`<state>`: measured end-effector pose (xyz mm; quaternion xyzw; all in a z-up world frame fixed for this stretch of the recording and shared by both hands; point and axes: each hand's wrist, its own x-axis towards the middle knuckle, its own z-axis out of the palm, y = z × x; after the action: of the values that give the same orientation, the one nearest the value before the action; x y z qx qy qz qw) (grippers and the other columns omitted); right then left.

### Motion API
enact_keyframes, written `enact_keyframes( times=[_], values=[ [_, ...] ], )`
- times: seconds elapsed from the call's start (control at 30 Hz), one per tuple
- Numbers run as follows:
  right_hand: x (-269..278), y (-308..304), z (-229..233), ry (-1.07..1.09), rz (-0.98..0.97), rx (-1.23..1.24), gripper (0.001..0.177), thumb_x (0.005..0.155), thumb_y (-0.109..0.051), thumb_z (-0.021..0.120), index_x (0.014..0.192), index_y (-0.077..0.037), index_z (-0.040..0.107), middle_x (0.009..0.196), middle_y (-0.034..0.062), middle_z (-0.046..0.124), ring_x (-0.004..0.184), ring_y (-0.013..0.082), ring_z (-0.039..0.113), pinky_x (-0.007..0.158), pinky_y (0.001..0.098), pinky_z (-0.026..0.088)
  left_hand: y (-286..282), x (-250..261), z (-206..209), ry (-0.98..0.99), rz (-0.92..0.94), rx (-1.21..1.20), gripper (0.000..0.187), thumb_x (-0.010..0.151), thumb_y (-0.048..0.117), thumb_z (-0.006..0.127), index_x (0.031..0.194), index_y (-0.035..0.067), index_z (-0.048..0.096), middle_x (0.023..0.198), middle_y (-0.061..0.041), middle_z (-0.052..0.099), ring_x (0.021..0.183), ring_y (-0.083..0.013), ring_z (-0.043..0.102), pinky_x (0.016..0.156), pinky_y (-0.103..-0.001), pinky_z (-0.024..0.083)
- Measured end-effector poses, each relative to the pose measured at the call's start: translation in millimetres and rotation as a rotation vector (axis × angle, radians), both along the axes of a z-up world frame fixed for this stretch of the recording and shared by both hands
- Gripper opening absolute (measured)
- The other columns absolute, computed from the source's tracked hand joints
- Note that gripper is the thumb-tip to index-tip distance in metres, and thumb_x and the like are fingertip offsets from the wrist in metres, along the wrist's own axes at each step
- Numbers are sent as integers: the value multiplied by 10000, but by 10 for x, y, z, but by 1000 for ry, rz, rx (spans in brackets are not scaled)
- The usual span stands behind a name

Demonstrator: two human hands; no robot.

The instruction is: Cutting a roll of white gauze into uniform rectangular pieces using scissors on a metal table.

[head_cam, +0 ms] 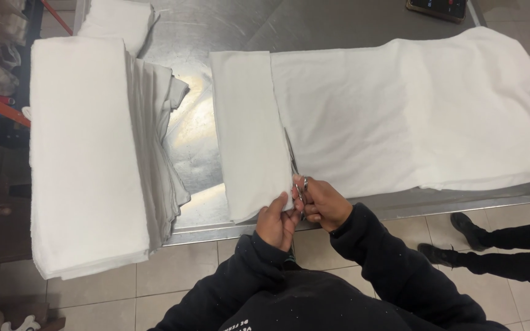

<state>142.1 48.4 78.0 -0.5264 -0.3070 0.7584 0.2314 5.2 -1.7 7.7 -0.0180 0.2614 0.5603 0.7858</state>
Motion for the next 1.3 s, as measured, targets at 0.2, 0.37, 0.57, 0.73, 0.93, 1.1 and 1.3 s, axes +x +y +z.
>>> enact_keyframes(
  times=[0.2,0.37,0.57,0.73,0.93,1.1,1.3],
  values=[
    [-13,21,-20,-19,2,1,416,1031,-430,516,855,-58,577,650,4,553,436,45,311,380,215,268,-21,9,-120,-8,-7,-6,243,1041,134,546,1099,-92,615,1010,-133,671,922,-197,648,880,-320,544],
    [-3,210,35,24,30,6,419,1020,-465,499,870,-79,561,640,17,559,426,42,304,374,204,263,-31,10,67,12,-8,-21,279,1008,151,533,1166,-70,599,1099,-133,683,1011,-222,677,938,-374,556],
    [-9,244,-89,-6,16,24,428,1023,-461,521,870,-64,561,653,14,548,431,44,301,376,209,262,-54,22,-36,12,-2,-2,332,1022,157,533,1236,-95,566,1189,-160,664,1074,-252,672,997,-416,547],
    [-32,286,-65,-17,-2,39,398,1017,-437,546,886,-62,568,669,7,545,436,43,287,379,214,252,-51,8,38,13,-15,18,353,1015,172,527,1239,-99,557,1200,-173,664,1085,-264,675,1004,-408,548],
    [-83,440,11,-29,23,-1,428,997,-497,500,882,-89,561,660,4,544,450,43,277,381,210,242,-52,23,-55,-2,1,-12,356,1019,156,547,1253,-111,537,1204,-182,636,1068,-262,647,1009,-420,548],
    [-98,425,-51,-83,-1,38,415,999,-468,551,868,-75,563,692,5,540,469,57,297,404,227,254,-42,27,-28,9,2,-45,362,999,145,547,1242,-122,533,1192,-181,645,1056,-252,662,1011,-422,548],
    [-96,493,3,-39,41,51,413,986,-481,552,862,-87,564,688,8,544,458,49,273,394,218,238,-56,45,-193,3,9,-23,337,1014,133,557,1206,-143,539,1137,-193,642,1015,-248,655,1020,-428,563]
  ],
)
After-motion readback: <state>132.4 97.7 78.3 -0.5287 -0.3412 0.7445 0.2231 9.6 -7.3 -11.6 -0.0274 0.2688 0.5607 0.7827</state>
